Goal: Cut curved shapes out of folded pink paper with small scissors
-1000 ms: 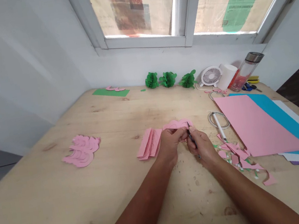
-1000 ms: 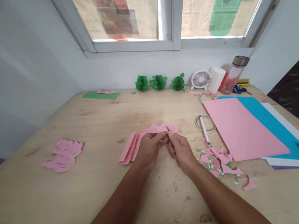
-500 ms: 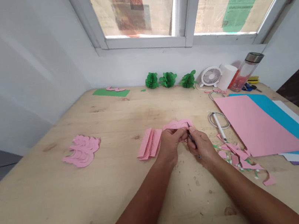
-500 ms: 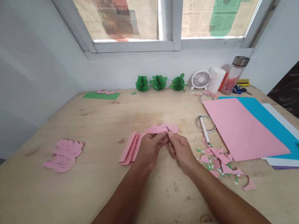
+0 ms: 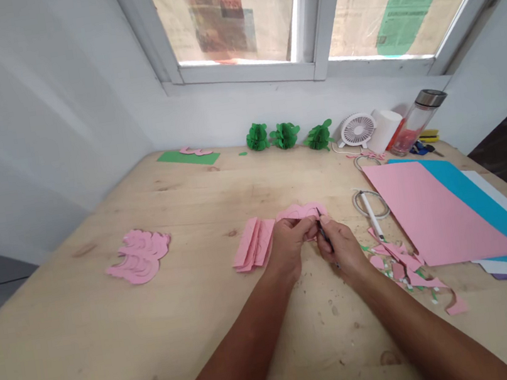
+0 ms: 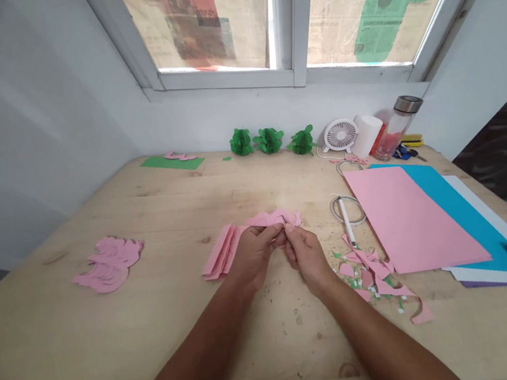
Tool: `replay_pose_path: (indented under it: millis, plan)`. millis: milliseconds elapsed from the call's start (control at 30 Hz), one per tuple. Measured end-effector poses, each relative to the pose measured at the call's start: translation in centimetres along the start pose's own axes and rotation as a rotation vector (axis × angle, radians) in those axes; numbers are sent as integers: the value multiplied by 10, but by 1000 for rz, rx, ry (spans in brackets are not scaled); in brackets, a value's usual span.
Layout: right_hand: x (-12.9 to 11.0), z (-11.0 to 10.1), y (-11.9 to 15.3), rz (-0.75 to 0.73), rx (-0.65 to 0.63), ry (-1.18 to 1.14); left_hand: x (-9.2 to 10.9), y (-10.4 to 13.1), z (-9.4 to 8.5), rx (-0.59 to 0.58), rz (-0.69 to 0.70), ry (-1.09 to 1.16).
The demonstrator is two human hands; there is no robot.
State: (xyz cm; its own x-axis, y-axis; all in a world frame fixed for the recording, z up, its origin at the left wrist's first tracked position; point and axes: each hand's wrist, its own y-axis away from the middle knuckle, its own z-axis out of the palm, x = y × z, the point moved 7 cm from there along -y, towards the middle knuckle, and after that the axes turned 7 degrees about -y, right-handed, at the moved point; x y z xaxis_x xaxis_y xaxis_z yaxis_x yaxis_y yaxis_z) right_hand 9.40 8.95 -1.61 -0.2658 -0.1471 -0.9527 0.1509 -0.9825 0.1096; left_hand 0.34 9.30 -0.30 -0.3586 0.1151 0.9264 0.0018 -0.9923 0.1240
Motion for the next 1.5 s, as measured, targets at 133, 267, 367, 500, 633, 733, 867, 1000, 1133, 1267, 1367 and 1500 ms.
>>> replay_pose_path:
  millis: [133,267,367,500,633,733,867,1000,1133,1267,1367,1500]
  plan:
    - [0,-1,-1,-8,-1,2,0,0,0,-5,-2,2]
    - [1,0,-1,2,-10,-10,0,0,0,1,0,12]
    - [2,0,-1,5,-9,-14,-1,-1,0,3,-4,19]
    - [1,0,-1,2,-9,-20,-1,-1,0,6,-9,19]
    - [1,0,-1,6,-4,-12,0,0,0,11,-4,16]
    - [1,0,0,1,-6,-10,0,0,0,4,-3,19]
    - [0,0,1,-9,-15,-11,0,-1,1,-8,5,27]
    - [0,0,1,-11,-17,-9,-1,-1,0,-1,1,19]
    - [-1,0,0,-12,-3,3,-1,-1,0,-5,-1,9]
    - [-1,1,1,-4,-2,4,0,-1,0,-2,2,1]
    - [0,1,1,11,-7,-13,0,-1,0,-2,9,-2]
    - [1,1,1,24,-9,-58,0,-1,0,-1,16,-3]
